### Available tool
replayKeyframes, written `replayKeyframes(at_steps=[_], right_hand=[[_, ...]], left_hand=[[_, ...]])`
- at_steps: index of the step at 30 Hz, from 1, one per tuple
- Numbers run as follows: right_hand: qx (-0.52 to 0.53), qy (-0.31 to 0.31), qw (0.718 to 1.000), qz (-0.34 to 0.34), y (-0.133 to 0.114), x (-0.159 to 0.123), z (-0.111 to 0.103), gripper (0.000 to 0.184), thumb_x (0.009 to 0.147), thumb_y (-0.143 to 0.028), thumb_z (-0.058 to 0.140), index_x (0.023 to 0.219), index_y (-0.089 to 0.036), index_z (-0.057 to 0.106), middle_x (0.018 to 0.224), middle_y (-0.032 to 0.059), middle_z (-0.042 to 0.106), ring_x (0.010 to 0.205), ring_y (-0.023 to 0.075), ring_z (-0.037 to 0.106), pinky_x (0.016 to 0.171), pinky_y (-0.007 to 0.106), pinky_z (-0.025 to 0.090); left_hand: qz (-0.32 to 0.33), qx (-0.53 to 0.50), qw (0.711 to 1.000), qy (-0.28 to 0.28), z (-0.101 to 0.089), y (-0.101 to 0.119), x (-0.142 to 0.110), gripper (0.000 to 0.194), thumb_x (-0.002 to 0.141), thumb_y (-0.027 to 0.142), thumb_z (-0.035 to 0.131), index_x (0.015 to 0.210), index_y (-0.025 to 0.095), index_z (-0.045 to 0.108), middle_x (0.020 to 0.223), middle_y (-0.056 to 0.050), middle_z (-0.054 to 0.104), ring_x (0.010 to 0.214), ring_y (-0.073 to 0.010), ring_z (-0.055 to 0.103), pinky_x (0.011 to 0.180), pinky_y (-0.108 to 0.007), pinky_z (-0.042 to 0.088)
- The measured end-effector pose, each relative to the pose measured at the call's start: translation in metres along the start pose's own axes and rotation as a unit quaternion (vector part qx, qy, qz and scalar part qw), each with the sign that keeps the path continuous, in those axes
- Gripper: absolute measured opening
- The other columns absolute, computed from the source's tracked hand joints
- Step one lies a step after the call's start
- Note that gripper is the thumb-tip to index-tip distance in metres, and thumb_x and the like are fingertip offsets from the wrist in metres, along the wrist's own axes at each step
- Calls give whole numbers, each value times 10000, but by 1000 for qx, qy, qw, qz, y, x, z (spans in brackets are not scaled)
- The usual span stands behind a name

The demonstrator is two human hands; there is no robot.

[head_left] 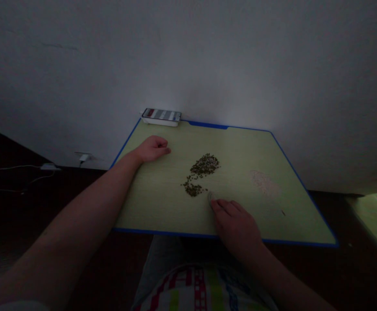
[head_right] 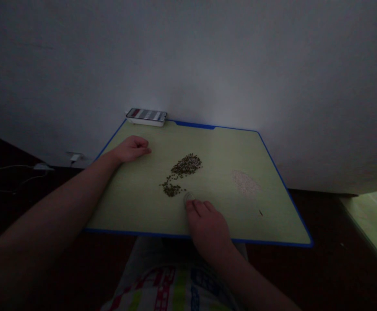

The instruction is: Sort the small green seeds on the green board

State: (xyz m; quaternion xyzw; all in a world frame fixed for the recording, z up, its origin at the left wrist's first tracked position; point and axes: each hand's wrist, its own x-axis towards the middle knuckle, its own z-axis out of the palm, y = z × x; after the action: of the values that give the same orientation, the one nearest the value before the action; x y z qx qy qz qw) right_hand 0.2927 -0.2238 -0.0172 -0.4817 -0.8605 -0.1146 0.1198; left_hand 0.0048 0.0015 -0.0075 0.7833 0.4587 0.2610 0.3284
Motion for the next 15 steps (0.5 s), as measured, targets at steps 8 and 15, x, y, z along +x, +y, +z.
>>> replayKeyframes(at_steps=[8, 15], right_hand=[[7, 3, 1000, 9, 2, -7, -4, 318, 852, -40, 544, 1102, -126, 719, 1000, 130, 762, 816, 227, 681, 734, 332, 594], [61, -12, 998, 24, -7, 2, -1, 309, 821, -34, 590, 1082, -137, 720, 971, 106, 762, 817, 212, 688, 709, 297, 586]], left_hand=[[6, 10, 1000, 1, 0, -1, 1, 363, 669, 375, 588, 485, 209, 323, 508, 60, 261, 505, -83, 273, 505, -251, 210], [-8, 10, 1000, -9, 0, -1, 0, 346, 664, 408, 547, 483, 218, 320, 499, 57, 266, 485, -88, 279, 477, -239, 222]])
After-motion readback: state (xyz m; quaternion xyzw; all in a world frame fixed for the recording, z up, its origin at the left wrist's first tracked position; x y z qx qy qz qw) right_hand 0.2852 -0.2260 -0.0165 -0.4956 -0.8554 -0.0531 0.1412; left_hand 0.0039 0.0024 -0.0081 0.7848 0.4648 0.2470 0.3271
